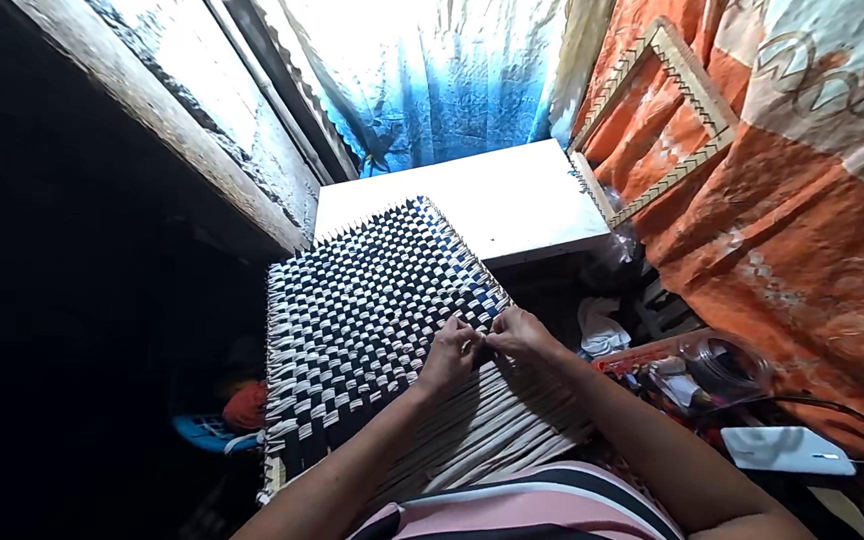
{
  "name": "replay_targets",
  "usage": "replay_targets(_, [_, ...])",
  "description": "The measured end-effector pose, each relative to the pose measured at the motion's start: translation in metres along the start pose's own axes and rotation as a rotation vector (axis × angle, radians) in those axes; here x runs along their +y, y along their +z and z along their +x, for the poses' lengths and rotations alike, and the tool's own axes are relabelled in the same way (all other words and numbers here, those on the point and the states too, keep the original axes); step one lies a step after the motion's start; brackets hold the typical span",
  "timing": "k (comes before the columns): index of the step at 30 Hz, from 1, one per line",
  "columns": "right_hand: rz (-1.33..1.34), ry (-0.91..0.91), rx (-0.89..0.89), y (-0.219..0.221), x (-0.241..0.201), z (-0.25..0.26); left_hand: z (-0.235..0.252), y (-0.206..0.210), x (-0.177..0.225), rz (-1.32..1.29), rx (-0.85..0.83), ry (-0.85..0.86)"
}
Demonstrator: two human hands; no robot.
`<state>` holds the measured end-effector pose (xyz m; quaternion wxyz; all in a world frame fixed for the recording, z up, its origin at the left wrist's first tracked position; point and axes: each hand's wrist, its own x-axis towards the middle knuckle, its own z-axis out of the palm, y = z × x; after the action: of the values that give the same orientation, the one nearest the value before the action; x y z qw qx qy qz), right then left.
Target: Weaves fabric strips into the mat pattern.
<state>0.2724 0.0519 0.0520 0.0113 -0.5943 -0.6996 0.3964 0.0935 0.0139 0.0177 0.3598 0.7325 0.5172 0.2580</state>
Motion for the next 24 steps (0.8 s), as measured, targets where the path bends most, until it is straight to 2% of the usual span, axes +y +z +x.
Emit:
replay_targets(5, [0.102,-0.006,-0.001,0.002,0.003,0.001,0.002,0.027,-0.001,0.117,0.058,0.052])
replay_targets(7, [0.025,-0.021,-0.008,-0.001,0.001,-0.005,0.003,0.032,-0.007,0.066,0.104,0.063])
replay_targets(12, [-0.280,0.022,0.064,-0.004,-0.015,-0.024,0.002,0.029,-0.010,-0.041,0.037,-0.046])
replay_targets(24, [-0.273,0.029,0.013,-0.004,-0.023,-0.021,-0.006,0.033,-0.013,-0.155,0.157,-0.048])
